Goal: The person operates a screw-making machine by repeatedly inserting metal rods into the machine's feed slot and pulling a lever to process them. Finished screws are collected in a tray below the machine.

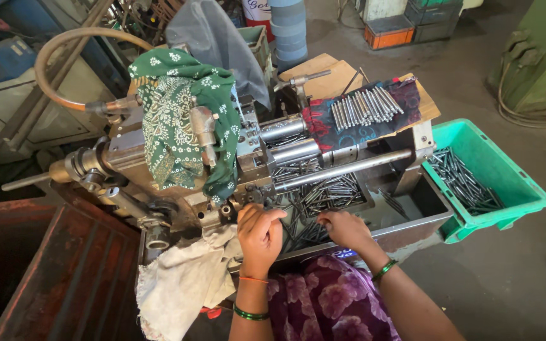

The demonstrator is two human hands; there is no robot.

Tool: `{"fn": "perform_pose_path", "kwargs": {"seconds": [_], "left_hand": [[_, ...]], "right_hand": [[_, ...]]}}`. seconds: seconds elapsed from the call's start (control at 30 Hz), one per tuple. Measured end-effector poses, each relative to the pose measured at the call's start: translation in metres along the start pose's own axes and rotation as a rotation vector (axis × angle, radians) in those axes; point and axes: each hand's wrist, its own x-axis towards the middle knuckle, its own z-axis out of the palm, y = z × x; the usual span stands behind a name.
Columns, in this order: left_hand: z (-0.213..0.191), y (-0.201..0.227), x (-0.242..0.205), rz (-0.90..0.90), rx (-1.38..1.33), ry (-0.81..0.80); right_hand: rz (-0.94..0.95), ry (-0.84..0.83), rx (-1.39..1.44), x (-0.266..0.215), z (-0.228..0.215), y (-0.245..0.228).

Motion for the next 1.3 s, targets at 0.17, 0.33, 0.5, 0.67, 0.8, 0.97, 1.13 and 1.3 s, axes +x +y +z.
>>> {"fn": "perform_pose_path", "kwargs": {"seconds": [0.17, 0.33, 0.5, 0.67, 0.8, 0.97, 1.13, 1.3], "left_hand": [[-0.001, 0.002, 0.001, 0.000, 0.005, -0.007], [-0.001, 0.002, 0.000, -0.001, 0.008, -0.009], [-0.001, 0.001, -0.001, -0.010, 0.017, -0.015], [-0.001, -0.001, -0.001, -0.020, 0.002, -0.026], [0.000, 0.000, -0.001, -0.004, 0.017, -0.018], [-0.001, 0.001, 0.000, -0.009, 0.011, -0.023], [0.000, 0.002, -0.004, -0.019, -0.018, -0.010], [-0.001, 0.002, -0.010, -0.004, 0.010, -0.038]], "right_hand": [[0.026, -0.046, 0.004, -0.001, -0.007, -0.006], [0.035, -0.071, -0.005, -0.002, -0.012, -0.012], [0.049, -0.097, -0.015, -0.002, -0.015, -0.014], [0.061, -0.107, 0.000, -0.003, -0.015, -0.015], [0.057, -0.103, -0.005, -0.003, -0.015, -0.014], [0.045, -0.094, -0.003, -0.002, -0.014, -0.014], [0.051, -0.089, 0.002, -0.002, -0.014, -0.013], [0.012, -0.082, -0.020, -0.002, -0.013, -0.012]]}}
